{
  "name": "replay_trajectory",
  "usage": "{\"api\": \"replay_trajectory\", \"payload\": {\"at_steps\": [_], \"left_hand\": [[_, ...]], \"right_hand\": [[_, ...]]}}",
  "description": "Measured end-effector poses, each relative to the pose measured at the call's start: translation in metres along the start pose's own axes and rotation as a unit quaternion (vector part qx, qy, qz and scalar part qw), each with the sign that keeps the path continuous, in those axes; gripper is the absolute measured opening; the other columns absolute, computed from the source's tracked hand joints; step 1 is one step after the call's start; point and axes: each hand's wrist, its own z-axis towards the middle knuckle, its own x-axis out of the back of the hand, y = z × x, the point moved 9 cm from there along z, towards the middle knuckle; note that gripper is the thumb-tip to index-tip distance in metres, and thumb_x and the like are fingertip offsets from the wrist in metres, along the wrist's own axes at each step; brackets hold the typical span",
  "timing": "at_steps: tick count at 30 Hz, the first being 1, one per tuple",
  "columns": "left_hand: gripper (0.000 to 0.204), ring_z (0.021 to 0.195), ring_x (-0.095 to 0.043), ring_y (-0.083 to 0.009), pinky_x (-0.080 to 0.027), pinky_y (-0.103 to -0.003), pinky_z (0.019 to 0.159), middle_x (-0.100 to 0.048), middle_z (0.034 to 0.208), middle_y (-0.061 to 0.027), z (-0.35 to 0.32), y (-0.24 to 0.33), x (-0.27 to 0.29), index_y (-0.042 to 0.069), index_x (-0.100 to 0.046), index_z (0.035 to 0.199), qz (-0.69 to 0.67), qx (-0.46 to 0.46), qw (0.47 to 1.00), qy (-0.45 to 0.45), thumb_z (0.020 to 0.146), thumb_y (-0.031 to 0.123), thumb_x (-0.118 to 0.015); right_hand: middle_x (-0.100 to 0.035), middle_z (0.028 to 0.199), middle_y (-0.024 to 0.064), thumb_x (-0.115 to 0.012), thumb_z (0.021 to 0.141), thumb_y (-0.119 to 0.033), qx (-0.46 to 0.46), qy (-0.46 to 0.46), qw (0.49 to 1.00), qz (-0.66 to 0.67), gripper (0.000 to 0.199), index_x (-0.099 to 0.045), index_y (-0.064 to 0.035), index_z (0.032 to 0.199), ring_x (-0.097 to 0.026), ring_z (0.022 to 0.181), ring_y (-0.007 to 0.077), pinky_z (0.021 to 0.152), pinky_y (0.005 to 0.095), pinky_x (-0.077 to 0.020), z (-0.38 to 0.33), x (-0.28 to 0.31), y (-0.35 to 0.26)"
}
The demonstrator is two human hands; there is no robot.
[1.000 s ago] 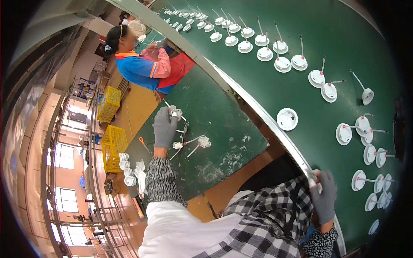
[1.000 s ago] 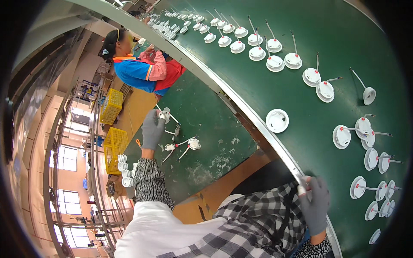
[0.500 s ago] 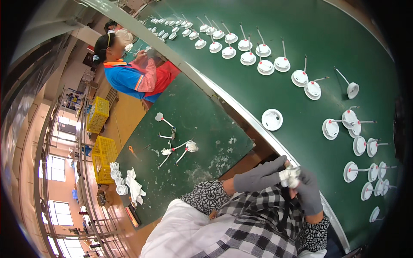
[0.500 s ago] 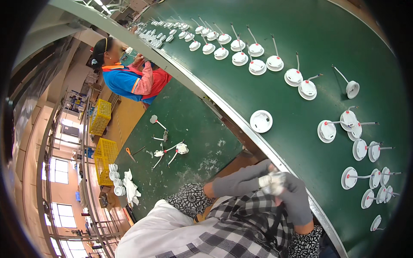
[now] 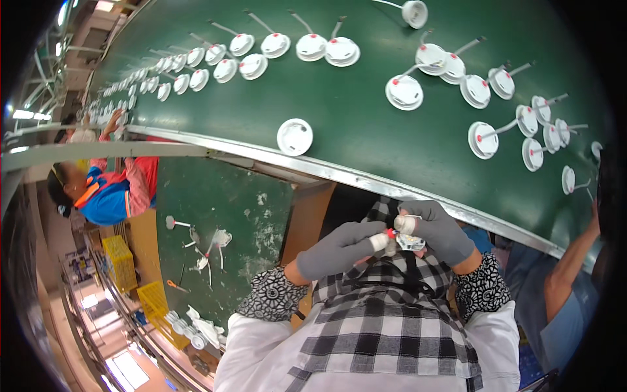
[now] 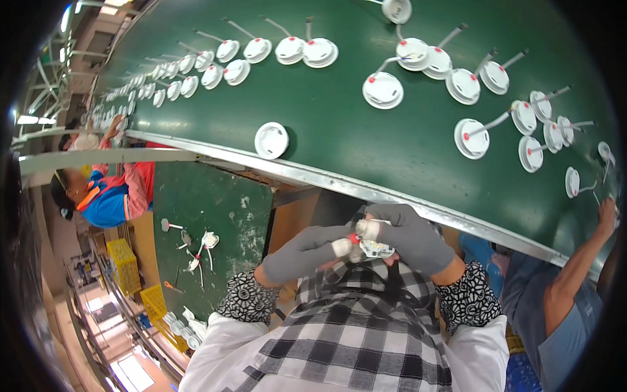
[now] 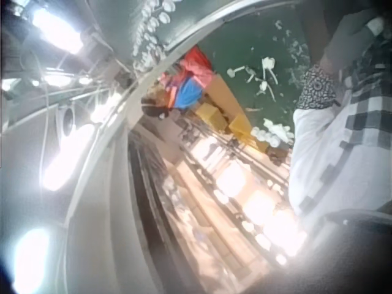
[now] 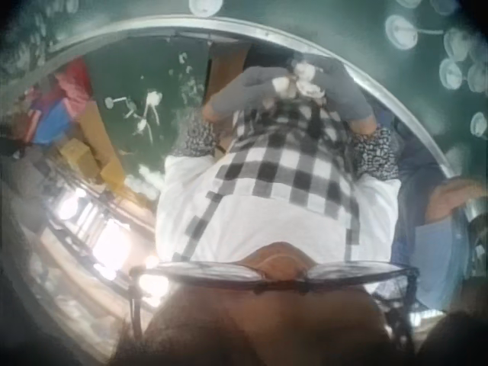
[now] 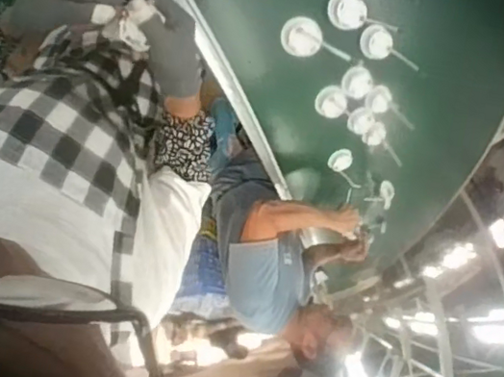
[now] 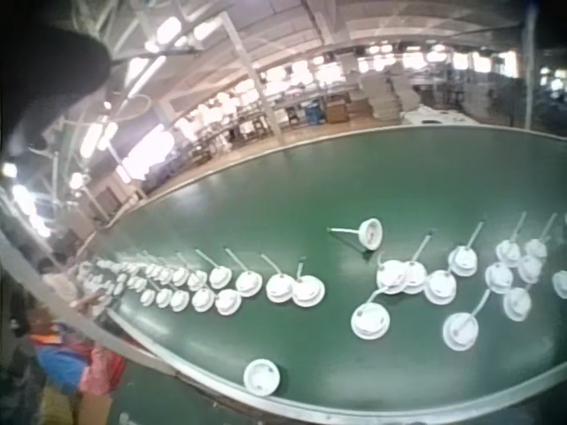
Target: The person assembles light fixtures by threading wires through plastic housings, pressing LED modules into the housings, and placing the assembled lights on the conveyor belt.
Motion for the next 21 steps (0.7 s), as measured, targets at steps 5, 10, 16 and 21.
{"api": "replay_trajectory", "payload": {"at_steps": [5,10,16,21], "left_hand": [[0.027,0.053,-0.039,-0.0037,-0.033,-0.021,0.05,-0.046,0.06,0.0035,0.0,0.002,-0.003,0.003,-0.058,0.098,0.025,0.02,0.999,0.005,0.1,0.027,-0.047],[0.026,0.053,-0.043,-0.0062,-0.037,-0.023,0.052,-0.049,0.061,0.0011,0.004,0.019,-0.003,0.002,-0.058,0.099,0.156,-0.047,0.982,0.092,0.1,0.025,-0.046],[0.025,0.069,-0.047,-0.0047,-0.04,-0.023,0.062,-0.056,0.081,0.0028,0.0,0.012,-0.008,0.001,-0.059,0.109,0.095,0.06,0.993,-0.033,0.099,0.021,-0.049],[0.022,0.072,-0.054,-0.0081,-0.044,-0.024,0.066,-0.06,0.085,-0.0007,-0.003,0.022,0.007,0.002,-0.059,0.108,0.121,0.038,0.992,-0.025,0.097,0.02,-0.053]], "right_hand": [[-0.058,0.068,0.0003,-0.064,0.089,-0.031,0.057,0.066,0.989,-0.118,0.027,-0.063,-0.0042,0.088,-0.054,0.054,0.003,0.042,0.0166,-0.039,-0.012,0.012,-0.002],[-0.055,0.058,0.0013,-0.061,0.091,-0.026,0.097,0.028,0.991,0.087,0.026,-0.061,-0.0006,0.093,-0.048,0.045,0.006,0.042,0.0196,-0.0355,-0.01,0.018,0.014],[-0.054,0.053,-0.0001,-0.061,0.091,-0.026,0.07,0.028,0.993,-0.095,0.026,-0.064,-0.0012,0.098,-0.05,0.044,0.0057,0.042,0.0197,-0.0346,-0.028,0.011,-0.012],[-0.049,0.048,-0.0011,-0.057,0.092,-0.023,0.123,0.141,0.982,0.006,0.024,-0.063,-0.0008,0.087,-0.044,0.037,0.0069,0.038,0.0224,-0.0332,-0.036,0.046,-0.023]]}}
